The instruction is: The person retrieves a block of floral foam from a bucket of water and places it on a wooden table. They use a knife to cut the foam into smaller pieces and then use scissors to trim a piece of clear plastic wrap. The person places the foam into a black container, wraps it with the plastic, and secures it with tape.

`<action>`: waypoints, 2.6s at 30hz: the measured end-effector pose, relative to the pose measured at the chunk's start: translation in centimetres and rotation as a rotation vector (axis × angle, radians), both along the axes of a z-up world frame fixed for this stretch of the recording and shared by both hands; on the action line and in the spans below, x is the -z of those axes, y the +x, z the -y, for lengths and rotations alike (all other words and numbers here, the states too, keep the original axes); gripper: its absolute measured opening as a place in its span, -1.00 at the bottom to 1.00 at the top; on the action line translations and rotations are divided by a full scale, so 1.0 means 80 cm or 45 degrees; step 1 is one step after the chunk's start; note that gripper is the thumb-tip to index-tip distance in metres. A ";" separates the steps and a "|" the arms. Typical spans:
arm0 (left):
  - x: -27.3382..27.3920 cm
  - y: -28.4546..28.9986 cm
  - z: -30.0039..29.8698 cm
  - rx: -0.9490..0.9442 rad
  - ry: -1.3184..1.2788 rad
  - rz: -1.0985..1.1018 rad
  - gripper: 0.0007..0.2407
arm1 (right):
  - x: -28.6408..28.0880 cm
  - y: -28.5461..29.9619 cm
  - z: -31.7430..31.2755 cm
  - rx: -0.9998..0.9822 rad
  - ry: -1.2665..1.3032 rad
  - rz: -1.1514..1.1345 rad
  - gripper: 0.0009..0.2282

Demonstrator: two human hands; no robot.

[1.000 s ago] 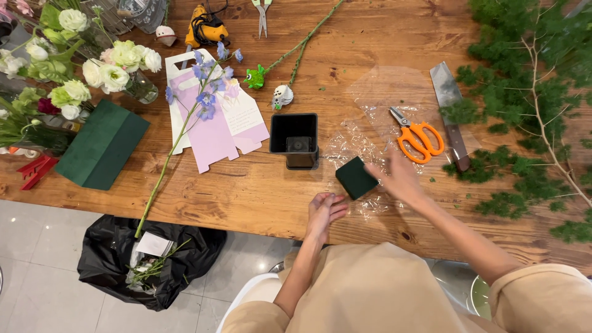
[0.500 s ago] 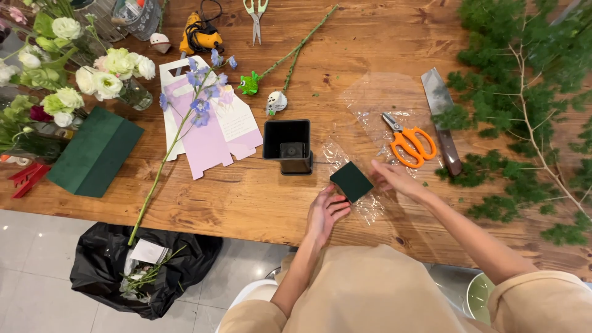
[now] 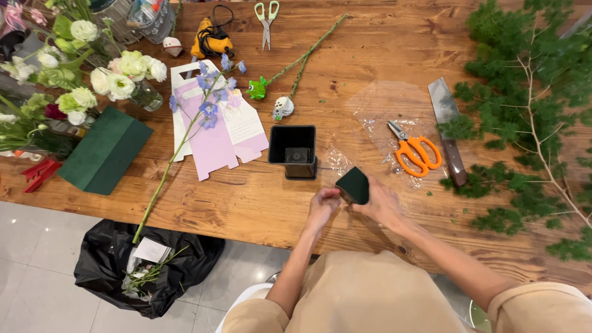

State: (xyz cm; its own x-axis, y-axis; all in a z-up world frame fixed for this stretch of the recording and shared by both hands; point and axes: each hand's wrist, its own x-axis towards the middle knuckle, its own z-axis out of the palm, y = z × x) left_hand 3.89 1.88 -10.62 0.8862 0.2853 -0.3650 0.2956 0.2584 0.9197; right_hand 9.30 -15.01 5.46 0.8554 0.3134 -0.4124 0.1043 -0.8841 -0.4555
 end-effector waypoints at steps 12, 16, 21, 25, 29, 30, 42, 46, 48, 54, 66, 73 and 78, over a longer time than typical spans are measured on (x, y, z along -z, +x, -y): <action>-0.198 0.021 0.033 0.163 -0.271 0.448 0.13 | -0.199 0.032 0.072 -0.081 0.283 -0.158 -0.20; -0.342 0.016 0.001 0.154 0.046 0.581 0.09 | -0.260 0.051 0.036 -0.181 0.283 -0.117 -0.20; -0.367 0.043 -0.102 0.245 0.106 0.608 0.09 | -0.290 0.071 -0.043 -0.476 0.361 0.086 -0.25; -0.369 0.060 -0.172 0.314 0.251 0.519 -0.21 | -0.266 0.098 -0.107 -0.479 0.264 0.070 -0.19; -0.334 0.081 -0.216 0.311 0.155 0.498 -0.37 | -0.244 0.112 -0.150 -0.447 0.294 0.036 -0.19; -0.322 0.087 -0.221 0.309 0.123 0.483 -0.40 | -0.236 0.116 -0.155 -0.445 0.311 0.026 -0.20; -0.322 0.070 -0.252 0.501 0.176 0.511 -0.46 | -0.240 0.086 -0.185 -0.267 0.273 -0.114 -0.21; -0.329 0.075 -0.246 0.533 0.171 0.528 -0.47 | -0.241 0.087 -0.181 -0.213 0.344 -0.193 -0.18; -0.321 0.077 -0.246 0.552 0.238 0.548 -0.48 | -0.255 0.083 -0.187 -0.201 0.271 -0.214 -0.22; -0.317 0.072 -0.245 0.562 0.275 0.533 -0.47 | -0.222 0.083 -0.174 -0.401 0.141 0.035 -0.22; -0.323 0.065 -0.249 0.625 0.680 0.496 -0.47 | -0.190 0.079 -0.164 -0.434 0.469 0.048 -0.26; -0.369 0.060 -0.236 0.742 0.538 0.470 -0.34 | -0.150 0.022 -0.127 0.108 0.873 0.187 0.25; -0.340 0.073 -0.229 0.538 0.426 0.649 -0.08 | -0.066 -0.025 -0.127 0.258 1.033 0.105 -0.09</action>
